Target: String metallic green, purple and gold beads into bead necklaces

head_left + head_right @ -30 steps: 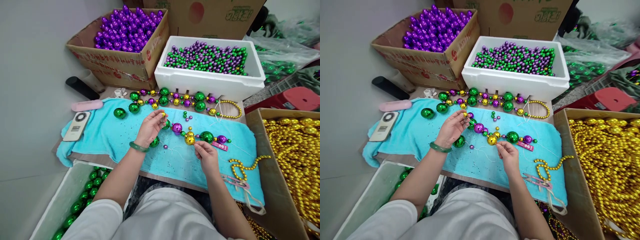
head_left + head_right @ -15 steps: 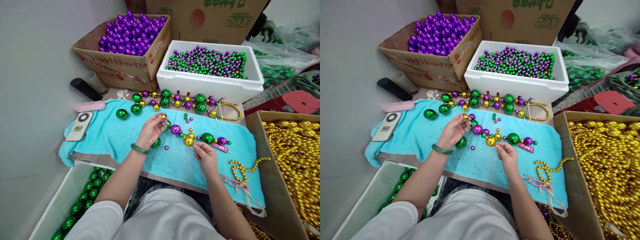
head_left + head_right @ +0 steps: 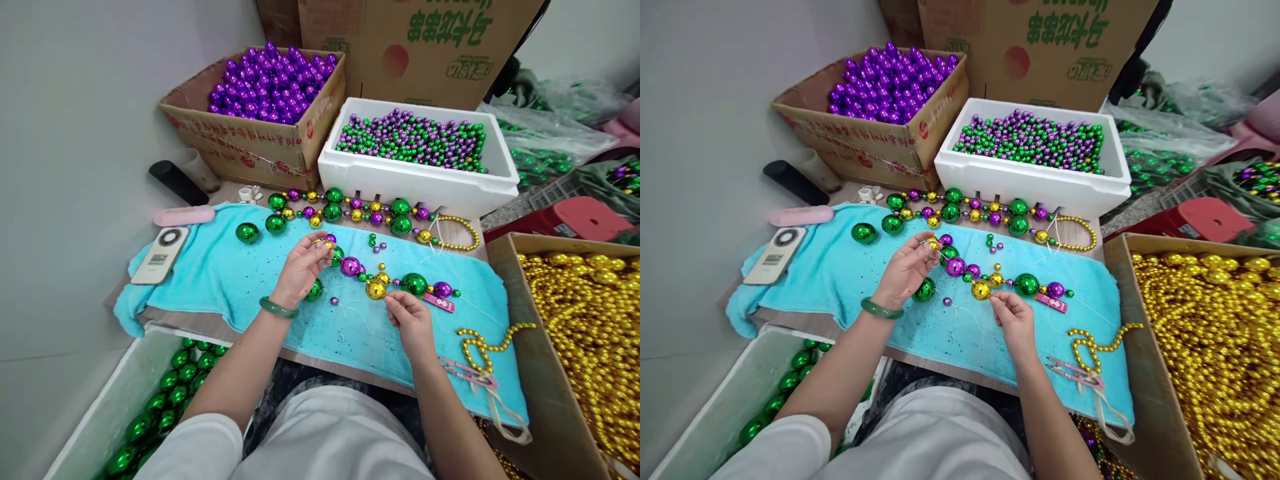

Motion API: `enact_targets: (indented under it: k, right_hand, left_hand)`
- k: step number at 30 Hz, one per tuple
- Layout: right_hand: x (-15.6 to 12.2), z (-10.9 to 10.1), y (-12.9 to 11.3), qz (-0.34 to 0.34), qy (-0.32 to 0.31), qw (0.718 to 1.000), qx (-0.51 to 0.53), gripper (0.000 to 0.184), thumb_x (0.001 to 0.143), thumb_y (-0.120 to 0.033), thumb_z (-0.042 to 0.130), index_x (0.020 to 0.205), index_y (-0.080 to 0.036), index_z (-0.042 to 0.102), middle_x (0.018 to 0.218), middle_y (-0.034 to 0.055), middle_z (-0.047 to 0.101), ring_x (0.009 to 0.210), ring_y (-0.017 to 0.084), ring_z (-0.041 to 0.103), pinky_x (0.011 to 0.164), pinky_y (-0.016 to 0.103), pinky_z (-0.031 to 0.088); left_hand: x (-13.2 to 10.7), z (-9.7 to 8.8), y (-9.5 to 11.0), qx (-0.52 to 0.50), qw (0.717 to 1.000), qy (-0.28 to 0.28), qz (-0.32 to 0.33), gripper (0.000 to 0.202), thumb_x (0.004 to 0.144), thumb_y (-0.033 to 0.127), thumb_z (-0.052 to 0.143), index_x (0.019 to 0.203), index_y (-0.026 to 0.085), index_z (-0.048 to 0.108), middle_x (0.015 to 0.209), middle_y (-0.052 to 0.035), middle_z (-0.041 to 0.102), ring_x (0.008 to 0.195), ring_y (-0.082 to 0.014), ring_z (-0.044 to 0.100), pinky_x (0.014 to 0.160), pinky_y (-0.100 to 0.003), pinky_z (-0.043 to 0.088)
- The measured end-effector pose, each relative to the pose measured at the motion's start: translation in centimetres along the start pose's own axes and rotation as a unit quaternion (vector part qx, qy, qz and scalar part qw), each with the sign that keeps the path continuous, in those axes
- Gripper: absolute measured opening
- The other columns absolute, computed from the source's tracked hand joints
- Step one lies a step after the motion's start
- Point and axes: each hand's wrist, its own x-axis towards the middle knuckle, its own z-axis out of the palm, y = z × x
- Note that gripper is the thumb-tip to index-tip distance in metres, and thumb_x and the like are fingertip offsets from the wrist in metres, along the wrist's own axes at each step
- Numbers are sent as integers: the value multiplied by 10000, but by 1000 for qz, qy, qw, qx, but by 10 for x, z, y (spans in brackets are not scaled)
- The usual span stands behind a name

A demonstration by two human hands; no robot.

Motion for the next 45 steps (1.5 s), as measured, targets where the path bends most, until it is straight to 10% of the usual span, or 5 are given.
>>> enact_targets:
  k: [15,22,35,41,45]
  right_hand:
    - [0,-5,19,69,-114,991,8,377,683,-499,746,818,-185,585,613,-10,616,450,89,464,402,208,312]
    - [0,-14,1,-143,27,972,-184,222,776,-379,676,890,-190,700,682,11,642,521,107,453,522,263,392]
    - [0,11,-36,-133,-136,979,-72,176,760,-373,693,794,-200,688,751,39,702,524,109,525,443,239,386]
    - [7,-9,-16,-89,-158,983,-24,223,735,-395,737,771,-185,669,603,12,645,503,125,545,450,252,422]
    - [0,-21,-8,-134,-113,983,48,161,810,-355,693,857,-201,683,515,-29,557,461,107,479,440,241,361]
  left_hand:
    - [-3,11,-10,159,986,7,58,179,674,296,808,748,159,722,813,-41,708,733,-126,617,655,-238,494]
    - [-14,48,0,248,957,-81,129,114,761,252,751,714,165,695,691,-20,669,653,-117,588,622,-237,474]
    - [-34,105,14,180,959,-148,158,90,788,211,737,747,175,666,698,10,643,666,-106,604,643,-238,495]
    - [-33,89,-6,156,963,-113,190,172,868,374,654,884,202,643,846,-23,676,797,-139,640,753,-278,528]
    - [-32,55,-40,296,917,-218,155,430,853,415,668,1231,235,570,1247,-110,632,1149,-241,596,966,-379,465]
